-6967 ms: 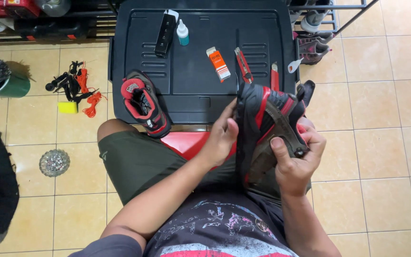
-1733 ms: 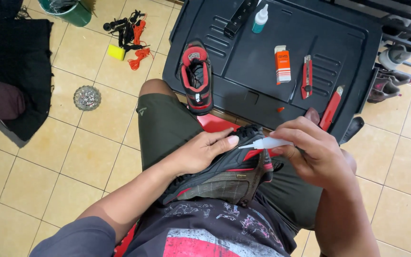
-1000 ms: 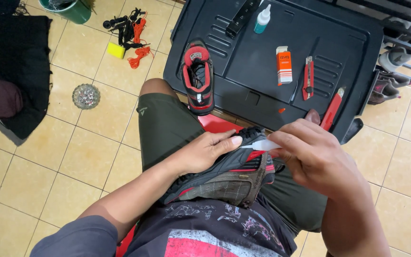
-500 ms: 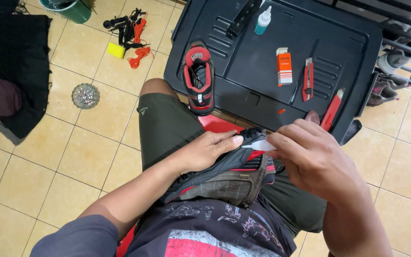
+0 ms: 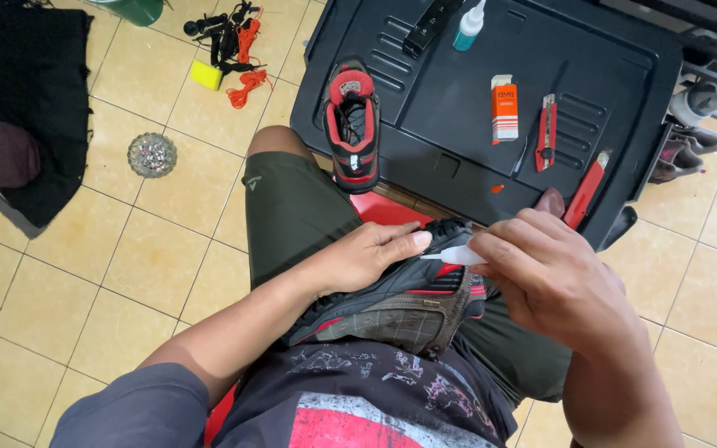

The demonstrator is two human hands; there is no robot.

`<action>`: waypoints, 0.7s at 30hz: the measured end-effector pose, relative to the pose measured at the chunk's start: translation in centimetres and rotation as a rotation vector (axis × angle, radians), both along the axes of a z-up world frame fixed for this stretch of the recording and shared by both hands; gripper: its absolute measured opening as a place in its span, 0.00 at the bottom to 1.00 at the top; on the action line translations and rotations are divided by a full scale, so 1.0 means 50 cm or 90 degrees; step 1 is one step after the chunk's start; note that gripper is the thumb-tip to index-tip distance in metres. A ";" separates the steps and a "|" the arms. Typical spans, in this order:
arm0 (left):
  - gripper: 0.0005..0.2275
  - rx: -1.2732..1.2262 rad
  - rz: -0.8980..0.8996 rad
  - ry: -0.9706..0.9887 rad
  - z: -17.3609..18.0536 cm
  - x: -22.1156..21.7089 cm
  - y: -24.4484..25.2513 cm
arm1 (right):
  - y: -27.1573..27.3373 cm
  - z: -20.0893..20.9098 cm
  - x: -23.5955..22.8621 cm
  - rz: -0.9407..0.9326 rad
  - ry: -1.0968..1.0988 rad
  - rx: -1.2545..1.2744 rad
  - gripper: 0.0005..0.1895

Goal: A person is repairing a pair of grey and red athletic shoes by applying adhesive to the sole and pressing the components together to ensure a strong bond.

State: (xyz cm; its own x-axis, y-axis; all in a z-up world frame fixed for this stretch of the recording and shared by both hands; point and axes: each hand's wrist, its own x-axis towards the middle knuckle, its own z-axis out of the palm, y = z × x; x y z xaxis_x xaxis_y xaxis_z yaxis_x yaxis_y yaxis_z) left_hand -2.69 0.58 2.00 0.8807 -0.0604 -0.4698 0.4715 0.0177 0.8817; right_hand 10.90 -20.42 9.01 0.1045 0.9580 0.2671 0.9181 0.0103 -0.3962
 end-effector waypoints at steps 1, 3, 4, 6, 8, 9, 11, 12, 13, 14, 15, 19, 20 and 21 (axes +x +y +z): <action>0.28 -0.029 0.002 -0.015 0.006 0.000 0.000 | 0.001 -0.003 0.000 0.008 -0.008 -0.001 0.09; 0.27 -0.027 0.003 -0.007 0.014 0.000 -0.001 | 0.009 0.005 -0.002 0.016 -0.012 0.001 0.08; 0.26 -0.026 0.003 0.001 0.018 0.000 -0.001 | 0.014 0.009 -0.004 0.022 -0.018 0.004 0.07; 0.30 0.001 -0.001 0.014 0.015 0.003 0.001 | 0.022 0.017 -0.007 0.031 -0.026 0.005 0.06; 0.34 0.025 -0.006 0.028 0.013 0.002 0.000 | 0.026 0.025 -0.011 0.039 -0.032 0.002 0.05; 0.34 0.029 -0.006 0.029 0.012 0.002 0.000 | 0.027 0.029 -0.011 0.037 -0.044 -0.005 0.05; 0.35 0.032 -0.006 0.030 0.018 0.003 0.000 | 0.027 0.032 -0.011 0.035 -0.055 -0.013 0.05; 0.32 0.012 -0.002 0.026 0.025 0.003 0.000 | 0.026 0.033 -0.011 0.031 -0.061 -0.012 0.06; 0.29 -0.007 0.002 0.023 0.032 0.003 0.000 | 0.025 0.032 -0.010 0.028 -0.067 -0.011 0.06; 0.29 -0.008 0.002 0.022 0.030 0.002 0.000 | 0.022 0.030 -0.009 0.028 -0.067 -0.012 0.06; 0.28 -0.008 0.001 0.017 0.029 0.002 0.000 | 0.020 0.029 -0.008 0.024 -0.069 -0.012 0.07; 0.26 -0.013 -0.004 0.013 0.034 0.000 0.000 | 0.013 0.029 -0.006 0.013 -0.079 -0.009 0.10; 0.26 -0.013 -0.005 0.013 0.029 0.000 -0.001 | 0.012 0.029 -0.005 0.012 -0.079 -0.009 0.10; 0.30 0.006 -0.003 0.017 0.023 0.001 -0.001 | 0.011 0.029 -0.003 0.008 -0.079 -0.004 0.09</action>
State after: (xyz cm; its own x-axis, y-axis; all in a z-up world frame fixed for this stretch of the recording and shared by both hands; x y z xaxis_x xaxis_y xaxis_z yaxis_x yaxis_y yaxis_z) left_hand -2.65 0.54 3.15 0.8675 -0.0609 -0.4937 0.4950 0.0072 0.8688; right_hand 10.75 -19.88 10.44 0.0586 0.9609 0.2706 0.9600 0.0200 -0.2791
